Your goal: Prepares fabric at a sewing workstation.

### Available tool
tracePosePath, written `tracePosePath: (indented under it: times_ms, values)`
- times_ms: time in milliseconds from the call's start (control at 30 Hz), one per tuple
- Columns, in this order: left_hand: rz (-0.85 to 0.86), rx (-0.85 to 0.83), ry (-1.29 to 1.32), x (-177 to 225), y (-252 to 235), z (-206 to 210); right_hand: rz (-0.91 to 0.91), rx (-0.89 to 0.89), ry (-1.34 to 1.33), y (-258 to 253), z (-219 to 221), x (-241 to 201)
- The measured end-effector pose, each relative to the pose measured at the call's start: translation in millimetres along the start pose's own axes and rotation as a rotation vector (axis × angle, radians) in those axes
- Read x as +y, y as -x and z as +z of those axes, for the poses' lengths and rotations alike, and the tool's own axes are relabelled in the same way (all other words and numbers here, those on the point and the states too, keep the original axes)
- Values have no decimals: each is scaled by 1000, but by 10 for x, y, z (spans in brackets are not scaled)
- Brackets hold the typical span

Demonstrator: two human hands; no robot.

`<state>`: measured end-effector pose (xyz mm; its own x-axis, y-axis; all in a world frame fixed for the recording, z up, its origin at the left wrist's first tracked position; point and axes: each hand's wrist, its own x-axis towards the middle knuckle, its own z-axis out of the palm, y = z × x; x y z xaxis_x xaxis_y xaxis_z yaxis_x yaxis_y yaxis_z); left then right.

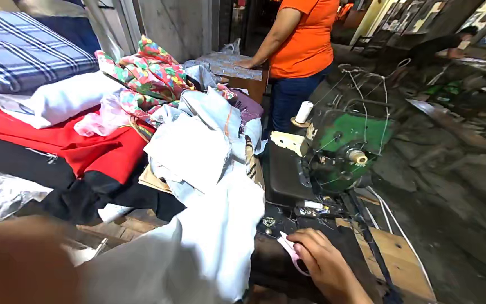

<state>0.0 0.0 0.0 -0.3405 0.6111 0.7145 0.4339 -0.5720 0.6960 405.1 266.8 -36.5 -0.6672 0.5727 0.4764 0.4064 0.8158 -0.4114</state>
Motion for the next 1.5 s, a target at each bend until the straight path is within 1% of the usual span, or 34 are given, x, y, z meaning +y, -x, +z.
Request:
tracePosePath:
  times_ms: [33, 67, 100, 133, 200, 267, 367, 433, 500, 567, 667, 700, 767, 867, 1033, 1167, 1333, 1500]
  values:
    - [59, -124, -29, 186, -318, 632, -20, 68, -61, -16, 5, -45]
    - [63, -272, -123, 345, -579, 1186, -20, 93, -164, -34, -25, -131]
    - [123, -372, -178, 337, -712, 1625, -6, 85, -288, -51, -73, -238]
    - [174, -424, -205, 224, -704, 1955, 21, 52, -406, -67, -129, -360]
    - [183, -495, -204, -21, -507, 2363, 71, -11, -576, -85, -198, -581]
    - [162, -503, -179, -118, -372, 2580, 103, -28, -634, -77, -199, -686]
    - [160, -501, -175, -107, -371, 2668, 189, 74, -613, -26, -166, -668]
    - [165, -511, -164, -88, -405, 2664, 179, 109, -583, -8, -168, -651]
    - [118, -549, -108, -81, -431, 2645, 127, 121, -529, -9, -165, -630]
    - [-11, -646, 9, -70, -478, 2594, 74, 124, -472, -32, -178, -618]
    - [-299, -797, 225, -65, -584, 2496, 54, 121, -400, -76, -240, -677]
    - [-363, -813, 273, -85, -607, 2480, 55, 112, -383, -86, -257, -698]
    - [-413, -801, 299, -115, -628, 2479, 63, 110, -369, -99, -275, -736]
    - [-342, -738, 227, -138, -626, 2507, 75, 141, -360, -105, -272, -742]
    - [-87, -576, 64, -171, -582, 2628, 138, 183, -365, -112, -258, -739]
    - [59, -471, -15, -168, -550, 2738, 161, 307, -371, -131, -203, -733]
    - [138, -445, -69, -205, -569, 2712, 159, 391, -397, -127, -182, -701]
    - [130, -444, -81, -265, -578, 2657, 148, 475, -428, -138, -183, -653]
